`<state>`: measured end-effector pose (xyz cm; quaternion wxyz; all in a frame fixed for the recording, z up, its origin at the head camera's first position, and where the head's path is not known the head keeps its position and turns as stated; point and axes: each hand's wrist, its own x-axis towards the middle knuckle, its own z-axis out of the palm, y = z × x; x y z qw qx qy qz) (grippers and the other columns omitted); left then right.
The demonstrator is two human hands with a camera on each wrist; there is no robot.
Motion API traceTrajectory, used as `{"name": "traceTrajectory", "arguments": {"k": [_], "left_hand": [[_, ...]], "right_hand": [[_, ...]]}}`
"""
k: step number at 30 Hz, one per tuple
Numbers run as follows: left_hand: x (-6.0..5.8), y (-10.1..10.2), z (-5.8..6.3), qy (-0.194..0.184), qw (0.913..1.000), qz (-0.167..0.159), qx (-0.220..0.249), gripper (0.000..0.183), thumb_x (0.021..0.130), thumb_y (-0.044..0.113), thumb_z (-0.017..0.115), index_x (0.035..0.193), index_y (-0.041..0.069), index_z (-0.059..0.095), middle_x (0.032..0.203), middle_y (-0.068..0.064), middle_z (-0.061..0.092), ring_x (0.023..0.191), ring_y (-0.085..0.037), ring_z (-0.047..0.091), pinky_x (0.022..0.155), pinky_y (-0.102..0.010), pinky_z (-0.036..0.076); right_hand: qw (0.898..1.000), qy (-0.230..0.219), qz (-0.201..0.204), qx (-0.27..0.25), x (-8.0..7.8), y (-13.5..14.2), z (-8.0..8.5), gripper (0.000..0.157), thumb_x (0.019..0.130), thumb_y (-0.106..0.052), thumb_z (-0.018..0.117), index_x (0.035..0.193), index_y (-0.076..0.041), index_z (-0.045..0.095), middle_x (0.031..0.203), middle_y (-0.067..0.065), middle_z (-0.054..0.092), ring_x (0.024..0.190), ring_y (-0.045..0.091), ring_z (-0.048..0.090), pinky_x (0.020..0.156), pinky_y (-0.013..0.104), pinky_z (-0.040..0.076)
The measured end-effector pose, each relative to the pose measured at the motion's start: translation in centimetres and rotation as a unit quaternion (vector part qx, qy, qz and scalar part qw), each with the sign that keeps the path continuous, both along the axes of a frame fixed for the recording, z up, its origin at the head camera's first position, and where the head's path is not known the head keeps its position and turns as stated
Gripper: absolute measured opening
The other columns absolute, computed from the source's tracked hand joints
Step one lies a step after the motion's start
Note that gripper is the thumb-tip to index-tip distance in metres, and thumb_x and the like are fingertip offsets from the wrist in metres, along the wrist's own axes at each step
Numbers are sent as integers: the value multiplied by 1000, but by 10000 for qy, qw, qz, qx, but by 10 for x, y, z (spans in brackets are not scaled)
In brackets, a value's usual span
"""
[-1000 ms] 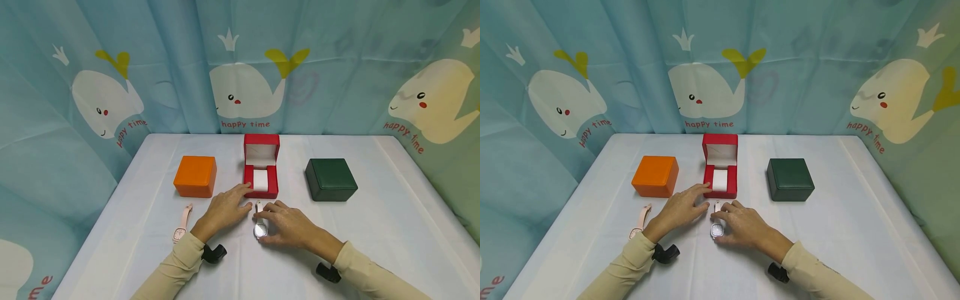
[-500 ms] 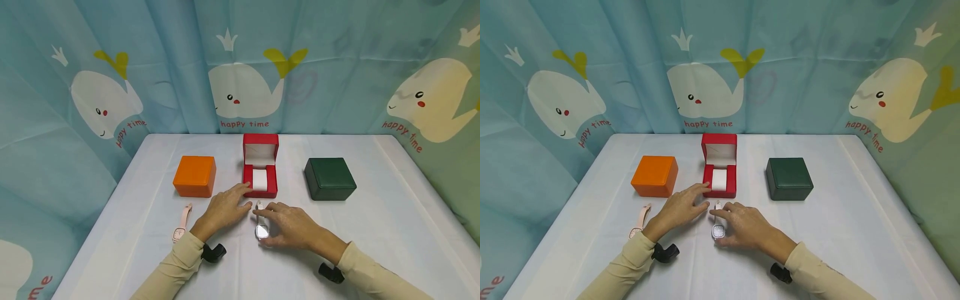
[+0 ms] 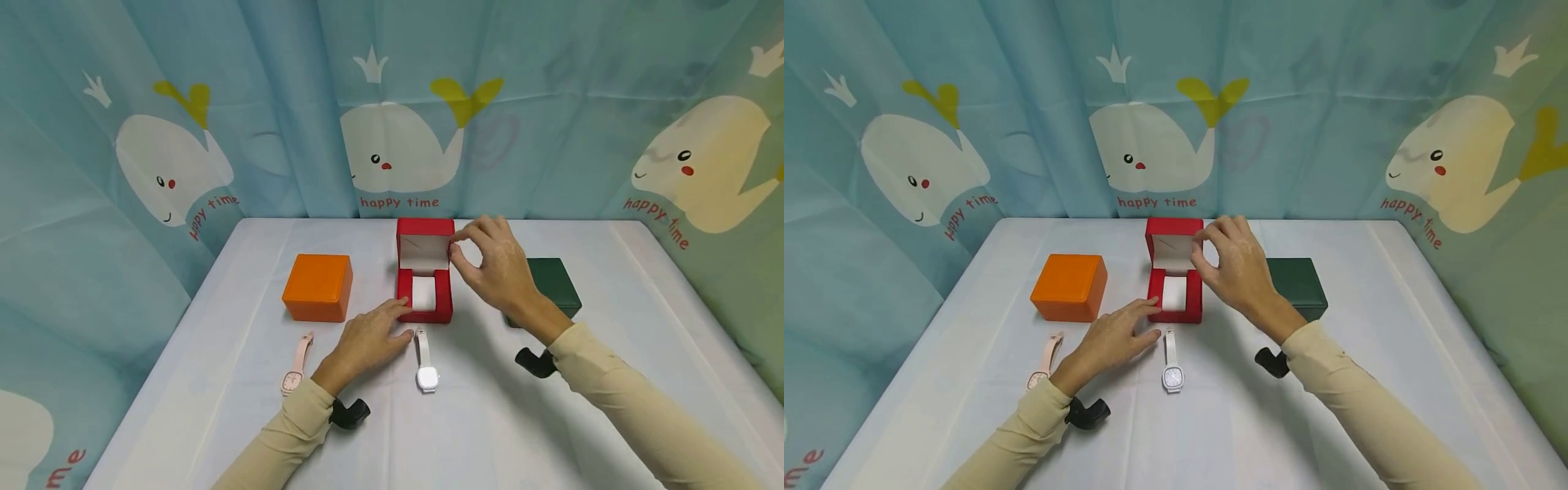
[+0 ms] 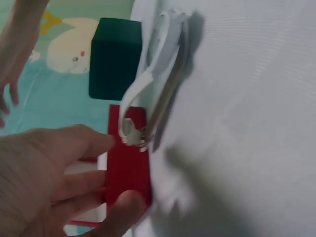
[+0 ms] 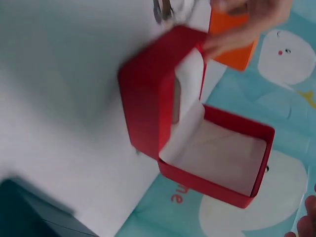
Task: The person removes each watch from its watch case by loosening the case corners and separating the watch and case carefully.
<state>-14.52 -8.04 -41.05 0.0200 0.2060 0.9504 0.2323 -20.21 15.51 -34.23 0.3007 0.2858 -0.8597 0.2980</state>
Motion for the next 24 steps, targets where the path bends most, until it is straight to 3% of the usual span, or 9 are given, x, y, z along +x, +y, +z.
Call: {"name": "traceTrajectory", "arguments": {"k": [5, 10, 14, 17, 20, 24], "left_hand": [[0, 6, -7, 646, 9976, 91, -229, 47, 92, 31, 75, 134, 11, 66, 144, -4, 57, 109, -29, 68, 74, -42, 57], [1, 11, -11, 1051, 9938, 203, -312, 47, 90, 33, 79, 129, 9, 68, 137, -4, 61, 90, -29, 72, 64, -37, 57], [1, 12, -12, 1093, 9932, 240, -321, 47, 90, 33, 80, 128, 8, 68, 134, -4, 62, 90, -28, 72, 65, -36, 58], [2, 13, -12, 1099, 9930, 266, -337, 49, 89, 33, 80, 129, 7, 67, 133, -5, 62, 92, -28, 72, 67, -36, 59], [2, 14, -13, 1125, 9927, 279, -336, 51, 89, 34, 80, 130, 7, 67, 131, -6, 63, 91, -28, 72, 67, -37, 59], [2, 14, -15, 1260, 9911, 270, -325, 48, 89, 34, 80, 127, 8, 68, 131, -6, 63, 87, -29, 72, 65, -37, 59]], "right_hand": [[9983, -493, -115, 283, -22, -7, 3, 36, 95, -15, 64, 129, -2, 65, 137, 13, 56, 125, 34, 47, 99, 52, 43], [9876, -1461, -114, 556, -35, -10, 1, 57, 102, -25, 58, 154, -8, 44, 160, 12, 35, 145, 33, 32, 111, 57, 34], [9728, -2198, -48, 735, -39, -11, -1, 58, 106, -34, 50, 156, -8, 40, 162, 11, 33, 148, 31, 27, 115, 56, 28], [9652, -2493, 43, 794, -41, -12, -3, 58, 108, -35, 47, 158, -7, 36, 160, 11, 34, 148, 30, 27, 117, 53, 26], [9647, -2502, 97, 814, -42, -13, -5, 58, 109, -34, 45, 159, -6, 33, 157, 12, 37, 146, 30, 30, 116, 52, 28], [9711, -2228, 98, 849, -45, -14, -8, 52, 110, -29, 46, 154, -1, 42, 148, 15, 44, 138, 32, 39, 111, 51, 35]]}}
